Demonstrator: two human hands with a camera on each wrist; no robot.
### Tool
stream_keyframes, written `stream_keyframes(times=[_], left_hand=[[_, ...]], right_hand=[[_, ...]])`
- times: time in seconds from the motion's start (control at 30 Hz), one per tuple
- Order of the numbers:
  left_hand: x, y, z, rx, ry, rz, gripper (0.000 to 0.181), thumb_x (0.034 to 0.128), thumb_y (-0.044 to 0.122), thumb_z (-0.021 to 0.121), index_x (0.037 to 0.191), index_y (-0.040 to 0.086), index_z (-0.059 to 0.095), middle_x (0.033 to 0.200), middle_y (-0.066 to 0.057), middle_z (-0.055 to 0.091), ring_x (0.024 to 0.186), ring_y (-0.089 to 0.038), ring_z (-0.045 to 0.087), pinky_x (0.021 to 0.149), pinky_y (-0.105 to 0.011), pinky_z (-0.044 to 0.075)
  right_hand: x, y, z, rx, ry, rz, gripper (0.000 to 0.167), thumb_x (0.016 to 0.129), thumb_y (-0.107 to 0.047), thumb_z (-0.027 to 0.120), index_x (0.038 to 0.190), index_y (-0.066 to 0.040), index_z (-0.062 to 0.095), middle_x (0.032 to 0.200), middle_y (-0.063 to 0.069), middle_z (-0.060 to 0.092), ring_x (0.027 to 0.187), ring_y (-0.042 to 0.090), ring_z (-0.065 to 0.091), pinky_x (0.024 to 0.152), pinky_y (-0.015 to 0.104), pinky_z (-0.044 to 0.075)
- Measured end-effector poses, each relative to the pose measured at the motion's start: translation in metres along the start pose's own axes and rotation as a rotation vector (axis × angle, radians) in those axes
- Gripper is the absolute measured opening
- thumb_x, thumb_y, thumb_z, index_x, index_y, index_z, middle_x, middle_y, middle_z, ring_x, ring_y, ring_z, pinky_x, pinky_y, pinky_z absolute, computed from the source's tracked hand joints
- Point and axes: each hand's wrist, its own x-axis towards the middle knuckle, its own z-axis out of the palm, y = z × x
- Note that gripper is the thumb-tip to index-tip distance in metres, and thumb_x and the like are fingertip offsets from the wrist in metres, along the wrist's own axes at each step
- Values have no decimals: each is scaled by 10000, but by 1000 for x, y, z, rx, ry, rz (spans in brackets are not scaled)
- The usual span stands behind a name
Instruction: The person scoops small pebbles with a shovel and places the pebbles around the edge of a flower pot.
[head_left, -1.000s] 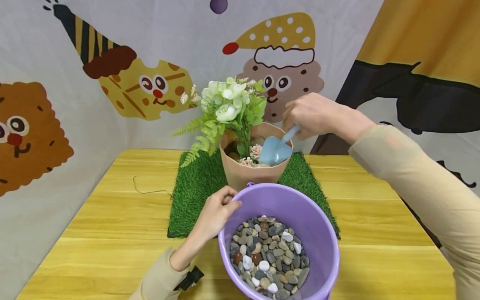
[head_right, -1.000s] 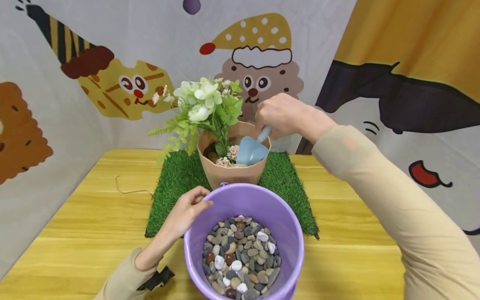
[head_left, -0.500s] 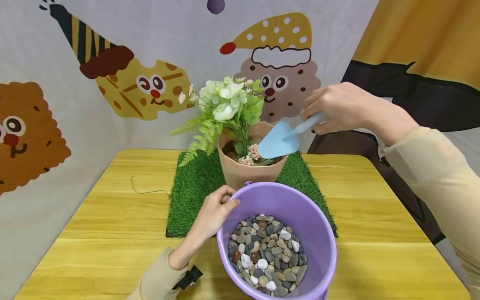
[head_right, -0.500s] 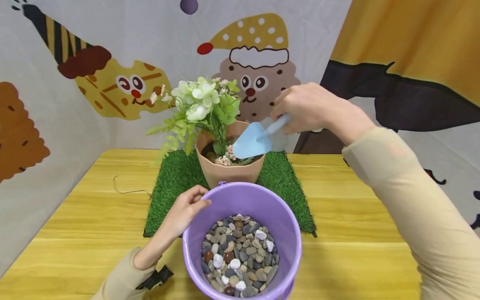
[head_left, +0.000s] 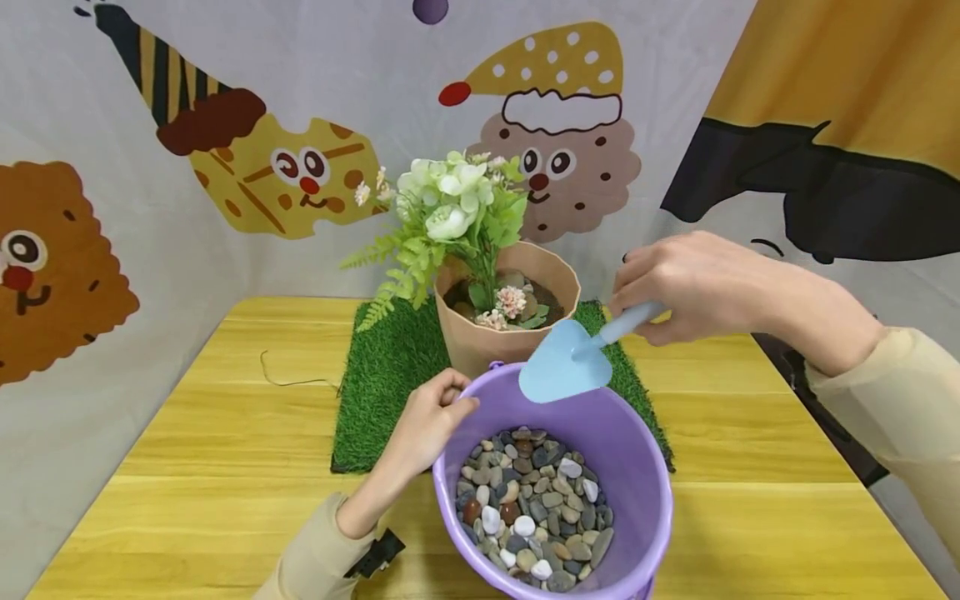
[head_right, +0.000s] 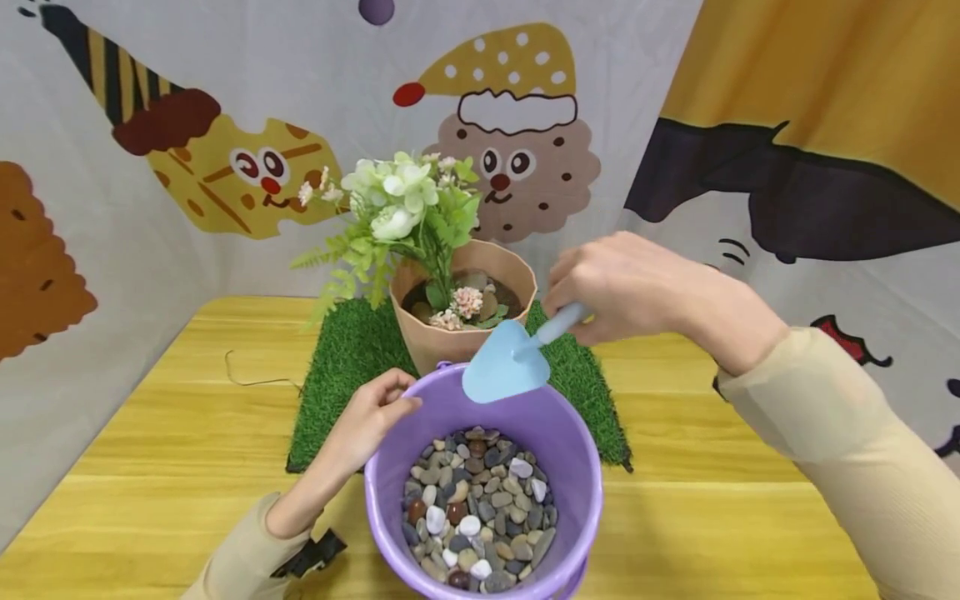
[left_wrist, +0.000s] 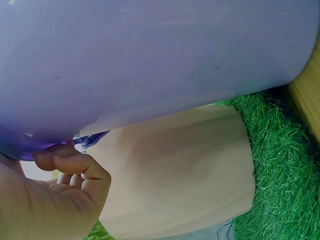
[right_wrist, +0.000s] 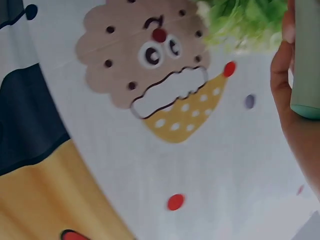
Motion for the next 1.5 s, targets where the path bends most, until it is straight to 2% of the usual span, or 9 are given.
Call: stream_keyframes(times=[0.1,0.2,0.3,0.47,0.67,0.97,1.3,1.5], left_hand=[[0,0,0,-2,1,-1,125,837,115,597,948,76,639,629,9,495,550,-131,396,516,-229,341],[0,0,0,-3,2,-4,122,837,112,596,946,74,637,628,11,488,550,-131,388,511,-227,337],[0,0,0,-3,2,-3,122,836,112,595,944,73,637,630,9,490,554,-131,396,514,-227,342],[-1,1,0,-3,3,-2,124,835,113,596,945,72,637,635,-1,506,561,-133,417,523,-230,354],[-1,0,0,0,4,-3,126,835,113,597,948,75,638,640,-4,512,560,-135,416,525,-230,355],[-1,0,0,-6,8,-3,126,835,110,597,949,76,638,647,-25,543,569,-137,452,555,-244,378],[-1,0,0,-12,9,-1,125,835,110,596,948,75,637,628,-9,518,560,-135,437,543,-243,367],[0,0,0,-12,6,-5,121,837,110,596,946,78,637,637,-15,532,579,-141,472,576,-258,391]], right_hand=[[1,-17,5,-57,-42,-25,229,639,-106,781,791,-253,695,752,-137,584,670,21,457,519,223,423],[2,-34,13,-109,-35,-63,217,627,-77,741,703,-252,639,674,-134,516,641,33,420,517,231,395],[3,-52,22,-171,-29,-81,181,620,-60,716,683,-214,645,648,-107,534,621,64,445,518,235,412],[3,-77,38,-307,-74,-90,102,660,-129,764,713,-183,696,680,-60,617,608,115,482,503,239,416],[1,-94,53,-437,-72,-91,149,658,-137,787,620,-186,651,626,-40,566,576,142,447,497,250,360],[6,-105,64,-449,-34,-44,263,645,-98,776,529,-205,565,597,-23,518,578,152,471,500,248,331],[6,-97,68,-416,-18,-26,209,653,-108,776,565,-210,616,603,-27,544,571,159,459,499,269,366],[5,-89,69,-343,-64,3,161,631,-152,786,596,-227,647,620,-47,569,569,148,468,485,269,378]])
